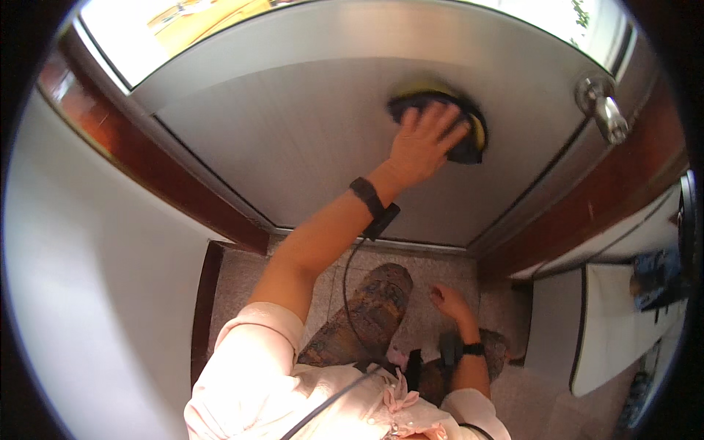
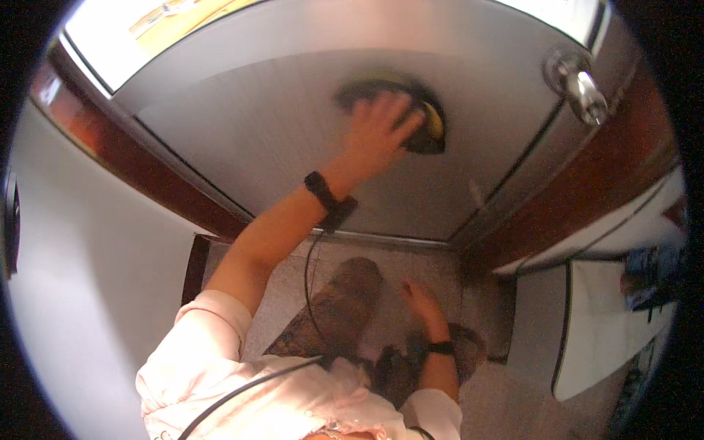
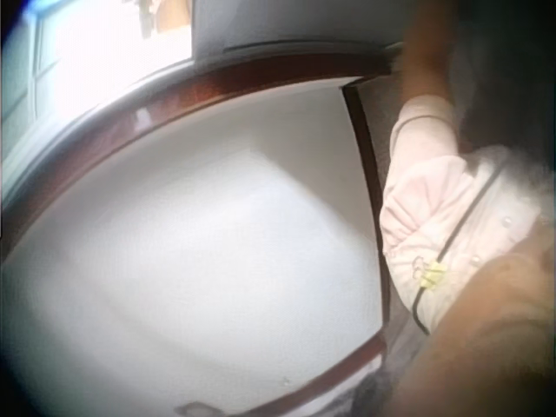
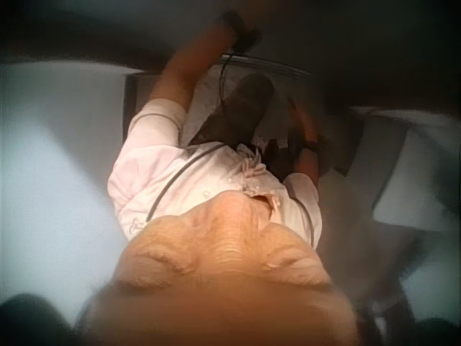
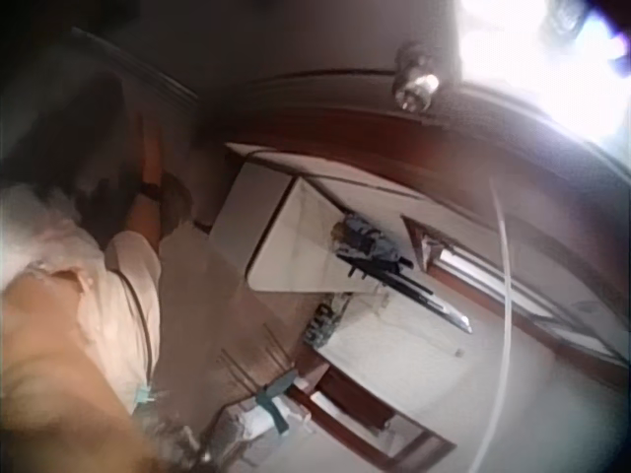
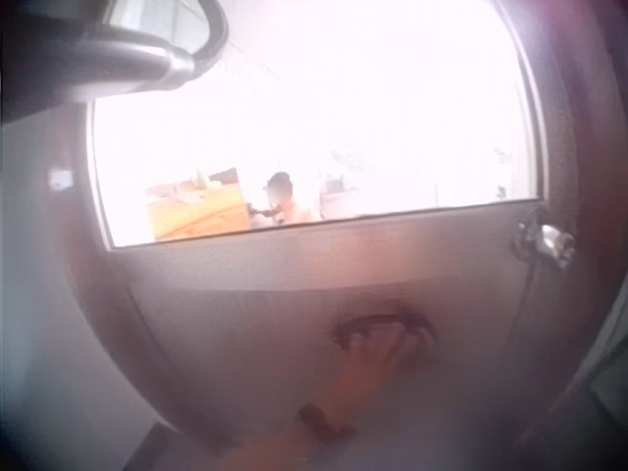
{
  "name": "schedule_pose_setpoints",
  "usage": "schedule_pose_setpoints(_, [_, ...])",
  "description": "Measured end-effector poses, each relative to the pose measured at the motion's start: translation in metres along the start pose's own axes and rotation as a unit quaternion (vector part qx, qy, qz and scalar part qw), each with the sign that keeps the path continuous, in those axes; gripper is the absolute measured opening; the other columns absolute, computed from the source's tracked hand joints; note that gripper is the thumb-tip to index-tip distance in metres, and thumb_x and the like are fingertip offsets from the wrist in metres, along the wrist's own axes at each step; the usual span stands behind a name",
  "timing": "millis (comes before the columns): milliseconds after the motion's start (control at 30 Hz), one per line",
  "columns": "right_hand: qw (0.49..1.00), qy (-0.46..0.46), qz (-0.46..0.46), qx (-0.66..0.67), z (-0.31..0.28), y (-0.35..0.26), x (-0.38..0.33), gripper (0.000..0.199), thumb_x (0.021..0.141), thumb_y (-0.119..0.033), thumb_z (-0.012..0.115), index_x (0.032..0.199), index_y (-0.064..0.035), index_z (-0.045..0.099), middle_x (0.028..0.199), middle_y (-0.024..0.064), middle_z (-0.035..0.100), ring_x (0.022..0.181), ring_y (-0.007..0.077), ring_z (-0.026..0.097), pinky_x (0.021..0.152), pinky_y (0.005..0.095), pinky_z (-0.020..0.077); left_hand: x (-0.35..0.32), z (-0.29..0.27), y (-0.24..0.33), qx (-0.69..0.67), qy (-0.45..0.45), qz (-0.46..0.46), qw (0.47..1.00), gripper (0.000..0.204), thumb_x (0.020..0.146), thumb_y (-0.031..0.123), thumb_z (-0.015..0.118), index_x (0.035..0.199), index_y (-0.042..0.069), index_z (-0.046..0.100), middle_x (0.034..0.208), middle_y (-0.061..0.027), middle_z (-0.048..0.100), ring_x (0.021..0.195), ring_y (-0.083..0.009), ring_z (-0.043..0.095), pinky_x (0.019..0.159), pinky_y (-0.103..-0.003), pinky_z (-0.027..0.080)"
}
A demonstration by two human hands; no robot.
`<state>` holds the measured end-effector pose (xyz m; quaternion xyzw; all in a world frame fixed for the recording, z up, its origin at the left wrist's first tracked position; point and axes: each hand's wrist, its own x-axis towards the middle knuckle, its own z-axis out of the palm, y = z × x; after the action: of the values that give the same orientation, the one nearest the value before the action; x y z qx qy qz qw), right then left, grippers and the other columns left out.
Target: The person cleans a metal door with a glass panel using a yellow sponge and a dark cloth. They wipe the surface in circular and vertical motions, covering the entire door area.
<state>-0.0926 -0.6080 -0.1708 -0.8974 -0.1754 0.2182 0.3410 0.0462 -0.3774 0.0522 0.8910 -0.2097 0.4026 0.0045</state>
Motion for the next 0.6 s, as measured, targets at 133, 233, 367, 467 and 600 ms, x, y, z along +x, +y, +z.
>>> schedule_pose_setpoints(133, [1.000,-0.008,0.010,0.012,-0.011,0.011,0.005,0.028,0.081,-0.019,0.052,0.103,-0.0020,0.051,0.093,0.0166,0.058,0.085,0.0284,0.056,0.072,0.0348,0.0440,0.011,0.028,0.008,0.033,-0.022,0.138,0.990,0.061,0.060,0.021,0.061,0.119,0.017,0.044,0.120,-0.0113,0.043,0.109,-0.0282,0.042,0.086,-0.045,0.033])
schedule_pose_setpoints(233, [1.000,0.021,0.015,0.002,-0.032,0.008,-0.015,0.030,0.080,-0.019,0.052,0.105,-0.0024,0.050,0.094,0.0166,0.058,0.085,0.0288,0.056,0.072,0.0352,0.0440,0.016,-0.006,-0.016,-0.028,-0.148,0.004,0.989,0.061,0.067,0.026,0.062,0.123,0.019,0.040,0.127,-0.0166,0.035,0.114,-0.0343,0.036,0.092,-0.053,0.025])
schedule_pose_setpoints(367, [0.999,0.022,0.033,0.009,-0.037,-0.016,-0.030,0.030,0.079,-0.021,0.051,0.104,-0.0046,0.051,0.097,0.0166,0.057,0.086,0.0336,0.055,0.074,0.0406,0.0431,0.010,-0.004,-0.046,0.079,0.180,-0.082,0.977,0.063,0.062,0.029,0.062,0.120,0.015,0.041,0.126,-0.0236,0.030,0.114,-0.0411,0.031,0.088,-0.057,0.023])
schedule_pose_setpoints(467, [0.998,0.060,0.014,0.021,-0.036,-0.007,-0.033,0.032,0.078,-0.022,0.050,0.105,-0.0051,0.051,0.099,0.0172,0.056,0.088,0.0357,0.053,0.076,0.0432,0.0424,0.019,0.017,-0.017,0.088,0.193,-0.057,0.976,0.064,0.060,0.029,0.063,0.118,0.015,0.042,0.128,-0.0230,0.027,0.115,-0.0427,0.027,0.086,-0.059,0.022])
schedule_pose_setpoints(600, [0.998,0.054,0.027,0.008,-0.039,-0.002,-0.031,0.035,0.078,-0.023,0.050,0.108,-0.0042,0.050,0.102,0.0181,0.055,0.092,0.0351,0.052,0.080,0.0430,0.0414,0.018,0.057,0.053,0.001,-0.018,0.027,0.999,0.059,0.064,0.026,0.061,0.119,0.015,0.042,0.125,-0.0186,0.035,0.112,-0.0366,0.037,0.087,-0.056,0.027])
